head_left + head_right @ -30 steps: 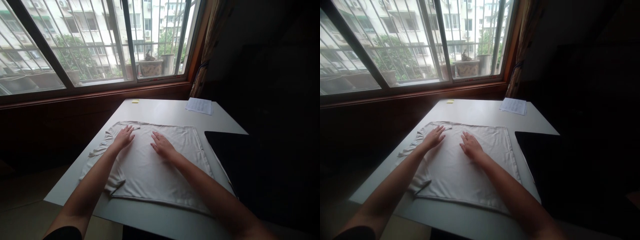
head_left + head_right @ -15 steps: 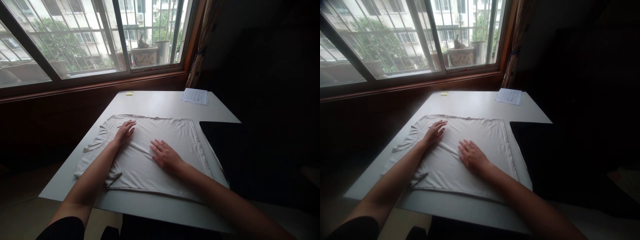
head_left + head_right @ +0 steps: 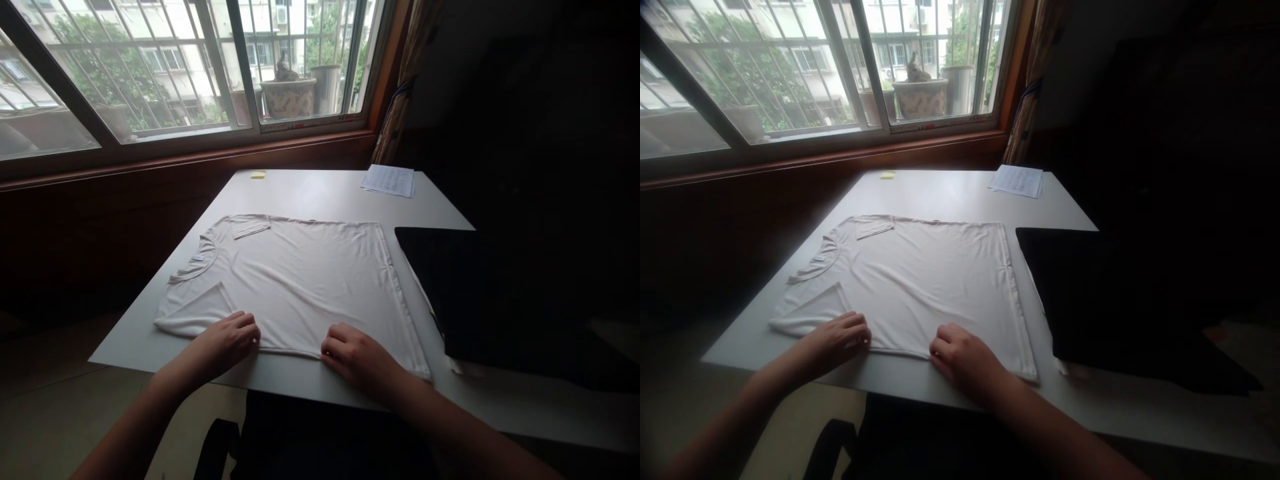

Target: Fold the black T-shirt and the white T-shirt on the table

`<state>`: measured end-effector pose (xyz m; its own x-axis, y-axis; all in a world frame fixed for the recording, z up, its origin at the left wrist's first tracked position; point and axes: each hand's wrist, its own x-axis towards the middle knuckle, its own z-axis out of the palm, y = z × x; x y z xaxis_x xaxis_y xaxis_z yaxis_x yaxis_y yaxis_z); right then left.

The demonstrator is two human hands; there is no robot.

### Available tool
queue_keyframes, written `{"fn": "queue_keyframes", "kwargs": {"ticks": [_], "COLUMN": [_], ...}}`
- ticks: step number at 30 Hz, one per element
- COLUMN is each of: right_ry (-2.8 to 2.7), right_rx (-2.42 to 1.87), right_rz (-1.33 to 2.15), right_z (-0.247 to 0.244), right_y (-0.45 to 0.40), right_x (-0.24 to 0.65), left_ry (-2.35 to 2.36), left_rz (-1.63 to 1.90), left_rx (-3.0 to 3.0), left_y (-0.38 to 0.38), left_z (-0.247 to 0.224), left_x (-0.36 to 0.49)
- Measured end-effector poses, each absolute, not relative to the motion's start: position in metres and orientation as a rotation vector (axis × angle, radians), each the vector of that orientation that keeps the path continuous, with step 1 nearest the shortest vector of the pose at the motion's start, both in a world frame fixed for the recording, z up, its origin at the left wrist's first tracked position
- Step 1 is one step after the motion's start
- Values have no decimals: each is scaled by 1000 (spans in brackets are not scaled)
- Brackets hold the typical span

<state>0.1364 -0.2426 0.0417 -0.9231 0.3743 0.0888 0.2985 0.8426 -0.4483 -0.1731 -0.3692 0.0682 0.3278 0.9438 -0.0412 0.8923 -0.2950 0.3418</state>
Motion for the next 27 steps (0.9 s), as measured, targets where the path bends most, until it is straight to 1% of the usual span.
{"fn": "queue_keyframes", "kwargs": {"ticks": [3,9,17,27], "right_ry": [-2849,-2904,-2953,-3075], "right_rx": [-563,-608,-658,-758], "right_rz": [664,577,527,318], "right_z": [45,48,57,66], "right_y": [-247,-250,-249,-256], "right_x": [137,141,145,136], "left_ry": [1701,1752,1754,1736], "left_rz": [205,121,-57,-149], "left_rx": [2282,2333,2409,2579], "left_y": [-381,-391,-381,-367], "left_z": [66,73,87,76], "left_x": [-174,-173,-161,-139]}}
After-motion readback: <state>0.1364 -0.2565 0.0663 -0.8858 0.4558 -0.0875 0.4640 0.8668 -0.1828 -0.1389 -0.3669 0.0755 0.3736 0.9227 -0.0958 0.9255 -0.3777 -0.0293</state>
